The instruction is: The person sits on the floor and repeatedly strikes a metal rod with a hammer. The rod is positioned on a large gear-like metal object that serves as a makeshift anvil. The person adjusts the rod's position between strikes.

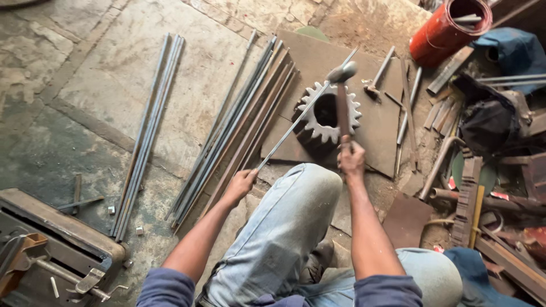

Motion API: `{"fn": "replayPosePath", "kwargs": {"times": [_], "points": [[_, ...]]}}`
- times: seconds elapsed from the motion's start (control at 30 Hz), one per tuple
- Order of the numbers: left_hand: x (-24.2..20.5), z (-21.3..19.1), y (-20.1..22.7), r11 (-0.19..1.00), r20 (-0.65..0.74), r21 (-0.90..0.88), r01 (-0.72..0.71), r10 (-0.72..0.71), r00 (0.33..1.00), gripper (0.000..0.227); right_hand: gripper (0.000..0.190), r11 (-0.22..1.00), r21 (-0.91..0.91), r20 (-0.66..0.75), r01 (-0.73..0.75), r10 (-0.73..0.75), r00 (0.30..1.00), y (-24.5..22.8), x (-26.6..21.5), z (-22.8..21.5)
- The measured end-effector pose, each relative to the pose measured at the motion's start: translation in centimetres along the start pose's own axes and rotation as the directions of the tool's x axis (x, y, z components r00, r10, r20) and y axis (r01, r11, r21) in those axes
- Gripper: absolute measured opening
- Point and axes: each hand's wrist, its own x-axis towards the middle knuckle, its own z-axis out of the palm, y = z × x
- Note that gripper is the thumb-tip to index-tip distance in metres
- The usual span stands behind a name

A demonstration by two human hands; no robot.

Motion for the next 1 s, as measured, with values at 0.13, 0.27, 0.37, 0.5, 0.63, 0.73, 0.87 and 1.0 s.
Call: {"fn": "replayPosePath", "kwargs": {"times": [0.13, 0.27, 0.37, 0.5, 0.63, 0.73, 0.87, 1.0], "points": [[-2.5, -2.7, -2.7, 1.0, 0.0, 0.022, 0.0, 0.0, 1.0, 0.048, 0.062, 0.93, 0.271, -0.051, 0.247, -0.243, 0.969, -3.3, -0.1, -0.3], [-5.8, -5.4, -4.7, 0.995, 0.002, 0.092, 0.041, -0.041, 0.999, 0.05, 0.063, 0.879, 0.165, -0.123, 0.447, -0.431, 0.894, -2.9, -0.8, -0.2], [-7.9, -6.6, -4.7, 0.978, -0.024, 0.192, 0.077, -0.074, 0.997, 0.051, 0.058, 0.956, -0.254, -0.096, 0.146, -0.175, 0.98, -0.7, -1.2, -0.2], [-11.2, -7.6, -4.7, 0.974, -0.042, 0.208, 0.09, -0.083, 0.996, 0.05, 0.063, 0.989, -0.138, -0.026, 0.054, -0.058, 0.998, -2.3, 0.5, 0.4], [-12.1, -9.0, -5.6, 0.965, -0.023, 0.223, 0.135, -0.134, 0.991, 0.05, 0.062, 0.925, 0.167, -0.075, 0.34, -0.332, 0.94, -8.2, 0.9, -1.1], [-13.0, -9.7, -6.9, 0.975, 0.017, 0.158, 0.153, -0.158, 0.987, 0.052, 0.063, 0.778, 0.227, -0.171, 0.586, -0.56, 0.811, -9.6, 0.9, -1.4], [-14.1, -10.6, -7.8, 0.98, 0.004, 0.084, 0.18, -0.181, 0.983, 0.046, 0.068, 0.857, -0.007, -0.224, 0.516, -0.504, 0.834, -3.4, 1.8, 0.5], [-14.8, -10.5, -7.9, 0.988, -0.017, 0.044, 0.147, -0.147, 0.989, 0.044, 0.067, 0.871, -0.482, -0.209, 0.095, -0.219, 0.953, 4.6, 3.3, 0.4]]}}
